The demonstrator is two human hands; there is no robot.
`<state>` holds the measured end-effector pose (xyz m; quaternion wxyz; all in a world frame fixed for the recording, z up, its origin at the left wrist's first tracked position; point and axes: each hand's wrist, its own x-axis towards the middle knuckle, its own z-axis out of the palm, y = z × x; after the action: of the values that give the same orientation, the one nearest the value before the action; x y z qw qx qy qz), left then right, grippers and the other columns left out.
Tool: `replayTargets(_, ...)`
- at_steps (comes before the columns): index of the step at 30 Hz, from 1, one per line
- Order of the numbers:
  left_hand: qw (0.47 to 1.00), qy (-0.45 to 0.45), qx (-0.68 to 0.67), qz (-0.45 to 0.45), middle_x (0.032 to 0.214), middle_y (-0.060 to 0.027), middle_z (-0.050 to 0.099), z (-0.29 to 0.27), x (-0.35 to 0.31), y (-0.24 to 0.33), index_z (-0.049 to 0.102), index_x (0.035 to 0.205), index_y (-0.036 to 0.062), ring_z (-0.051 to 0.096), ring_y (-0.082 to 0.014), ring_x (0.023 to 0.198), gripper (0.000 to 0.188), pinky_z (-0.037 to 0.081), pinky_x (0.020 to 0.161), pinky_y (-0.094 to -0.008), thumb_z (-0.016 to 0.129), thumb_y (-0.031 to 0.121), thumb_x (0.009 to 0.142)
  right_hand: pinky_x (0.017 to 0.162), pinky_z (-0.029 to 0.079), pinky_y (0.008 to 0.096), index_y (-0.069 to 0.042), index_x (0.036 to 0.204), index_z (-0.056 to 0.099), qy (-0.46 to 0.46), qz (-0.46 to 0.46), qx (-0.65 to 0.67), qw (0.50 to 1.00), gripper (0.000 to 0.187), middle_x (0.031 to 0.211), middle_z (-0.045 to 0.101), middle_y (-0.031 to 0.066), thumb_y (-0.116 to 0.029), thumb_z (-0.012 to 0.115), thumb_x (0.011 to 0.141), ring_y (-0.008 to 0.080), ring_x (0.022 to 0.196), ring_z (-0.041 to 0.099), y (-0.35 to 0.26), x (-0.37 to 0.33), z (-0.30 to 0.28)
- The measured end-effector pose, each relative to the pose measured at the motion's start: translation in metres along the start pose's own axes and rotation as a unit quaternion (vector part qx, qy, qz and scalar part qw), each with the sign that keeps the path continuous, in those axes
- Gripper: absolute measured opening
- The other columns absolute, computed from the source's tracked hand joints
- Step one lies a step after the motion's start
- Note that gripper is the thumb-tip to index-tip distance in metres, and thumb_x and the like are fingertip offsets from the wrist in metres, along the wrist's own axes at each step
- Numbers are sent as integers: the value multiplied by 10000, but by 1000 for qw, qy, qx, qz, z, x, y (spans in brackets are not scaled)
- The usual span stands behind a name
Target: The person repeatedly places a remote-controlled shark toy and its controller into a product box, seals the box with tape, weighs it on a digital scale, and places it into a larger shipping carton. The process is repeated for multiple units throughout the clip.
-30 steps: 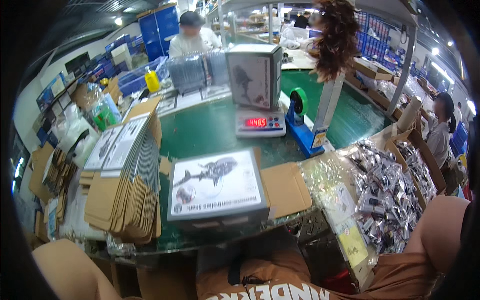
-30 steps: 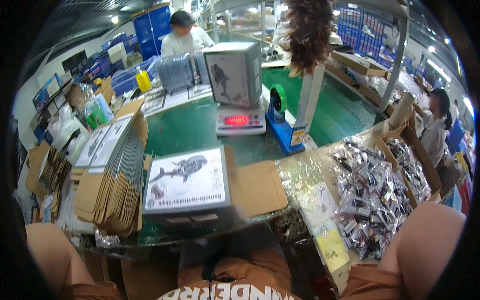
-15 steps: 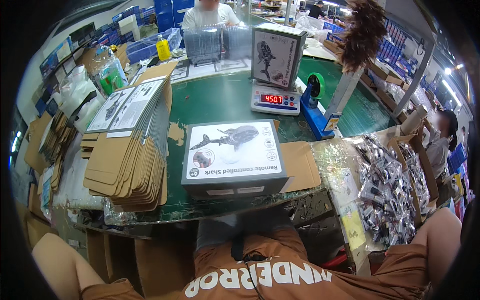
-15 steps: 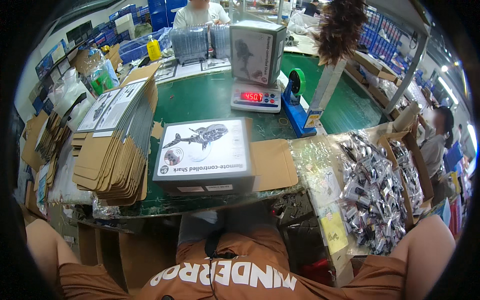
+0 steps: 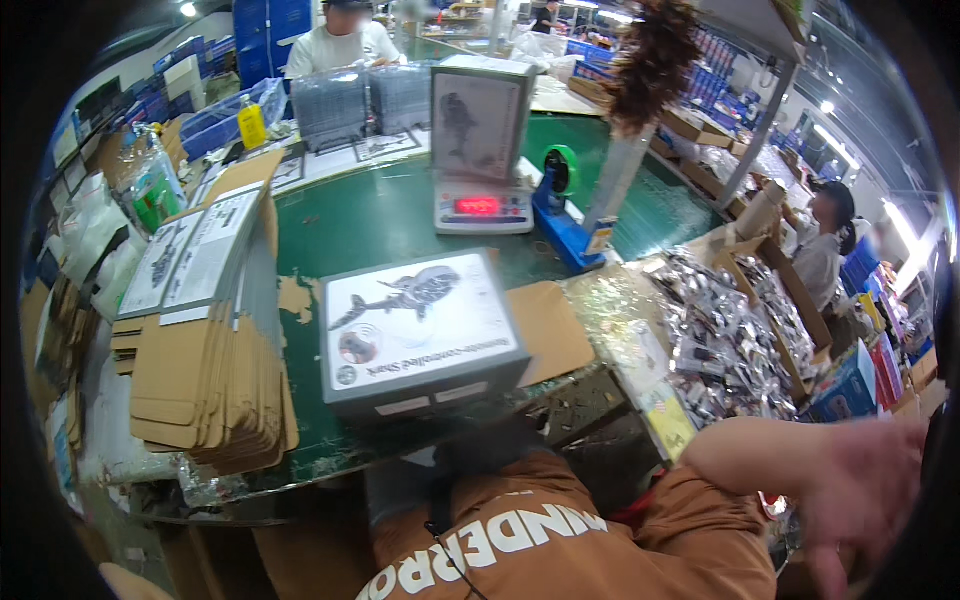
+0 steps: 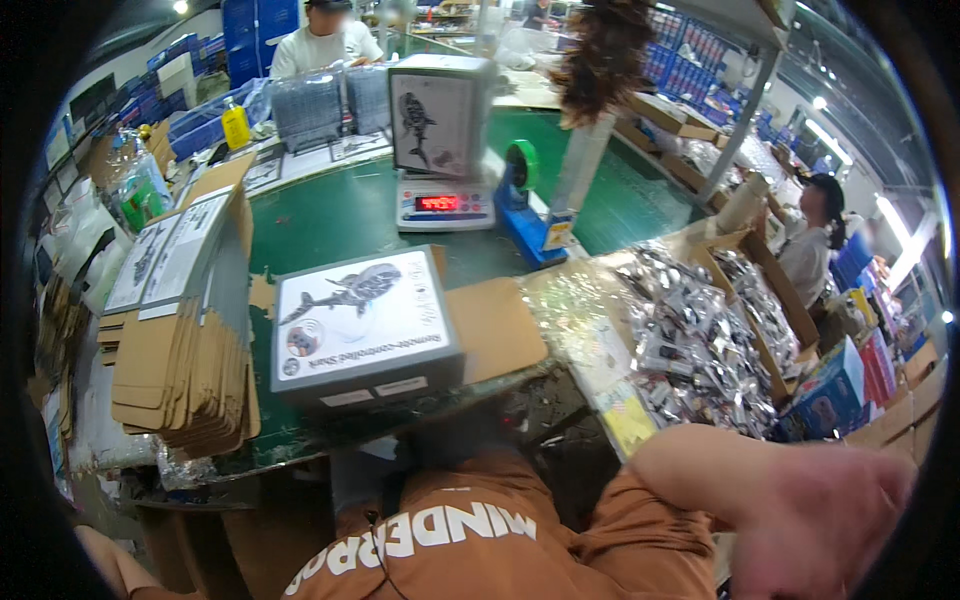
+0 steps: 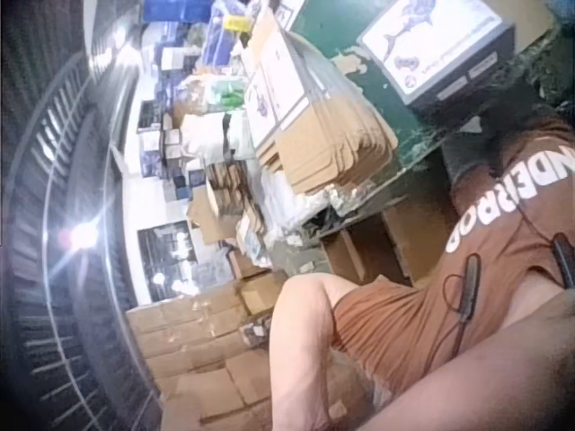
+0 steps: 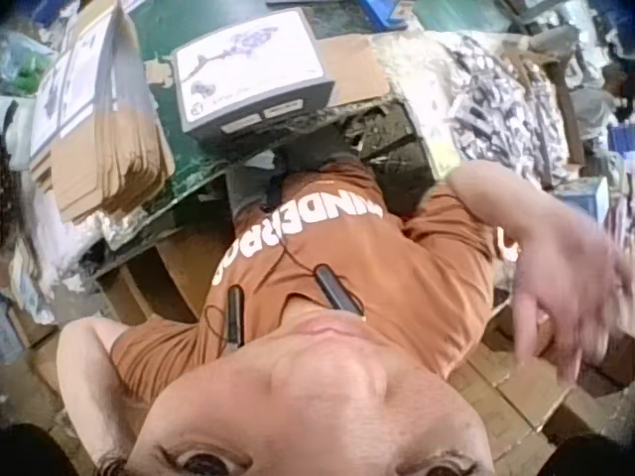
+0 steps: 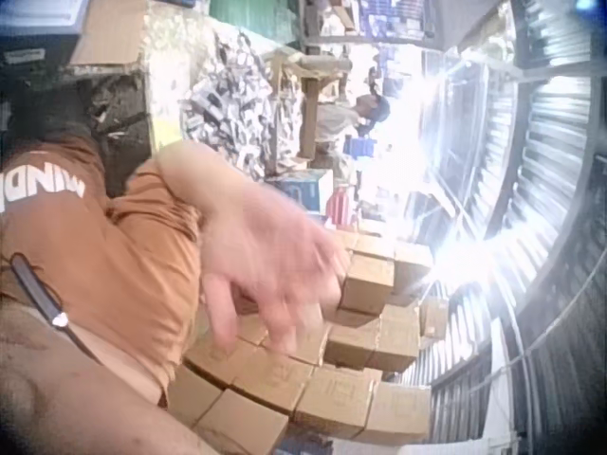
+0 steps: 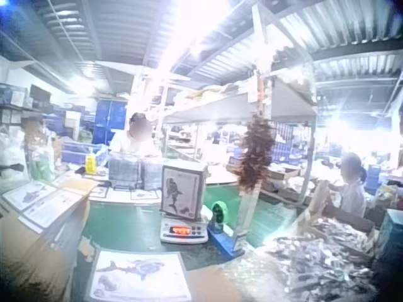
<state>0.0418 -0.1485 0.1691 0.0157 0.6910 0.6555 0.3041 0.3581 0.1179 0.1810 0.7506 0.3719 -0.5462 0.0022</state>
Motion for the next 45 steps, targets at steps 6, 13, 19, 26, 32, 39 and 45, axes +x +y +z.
replayTargets(6,999,27,19,-11,979,-160,623,6,-14,25,572,1097,37,617,-279,908,375,502,780,-346,413,328,921,811,412,451,-32,894,646,-317,380,620,609,385,869,633,91,-402,546,867,277,804,594,-4,-134,-5)
replayTargets(13,998,44,40,-37,964,-166,627,10,-25,53,575,1092,43,620,-285,900,385,505,772,-351,406,345,922,945,389,371,7,1133,560,-671,656,69,338,420,1184,546,207,-312,529,863,290,1128,506,-101,-353,31)
replayTargets(19,997,38,48,-53,951,-170,629,6,-34,70,578,1087,48,623,-291,893,394,508,765,-356,400,360,923,980,355,368,3,1178,520,-651,649,-10,394,450,1227,505,218,-315,526,859,298,1174,460,-91,-440,31)
replayTargets(26,995,21,-3,-102,936,-176,633,-15,-79,127,581,1081,54,626,-297,885,405,512,756,-361,393,377,925,1020,315,366,-2,1229,475,-667,635,32,388,493,1276,458,230,-319,523,854,308,1227,407,-87,-426,23)
replayTargets(32,862,-388,-81,-317,875,-186,638,94,-94,81,594,1055,94,614,-360,840,353,503,734,-400,402,357,916,1068,255,361,-10,1304,391,-623,635,86,449,554,1344,381,242,-323,498,860,333,1287,323,-130,-406,-1)
replayTargets(39,920,122,74,-365,1073,-170,599,339,-108,-150,598,1082,84,562,-343,989,337,436,853,-433,492,310,855,1052,265,421,-19,1288,426,-637,662,72,387,533,1342,391,229,-326,471,855,368,1260,348,-110,-461,20)
replayTargets(45,905,170,110,-373,1050,-163,609,378,-108,-181,621,1043,80,563,-349,974,344,427,858,-435,509,335,840,1019,305,457,-14,1242,477,-671,628,90,383,510,1305,434,225,-322,486,835,365,1220,404,-96,-426,41)
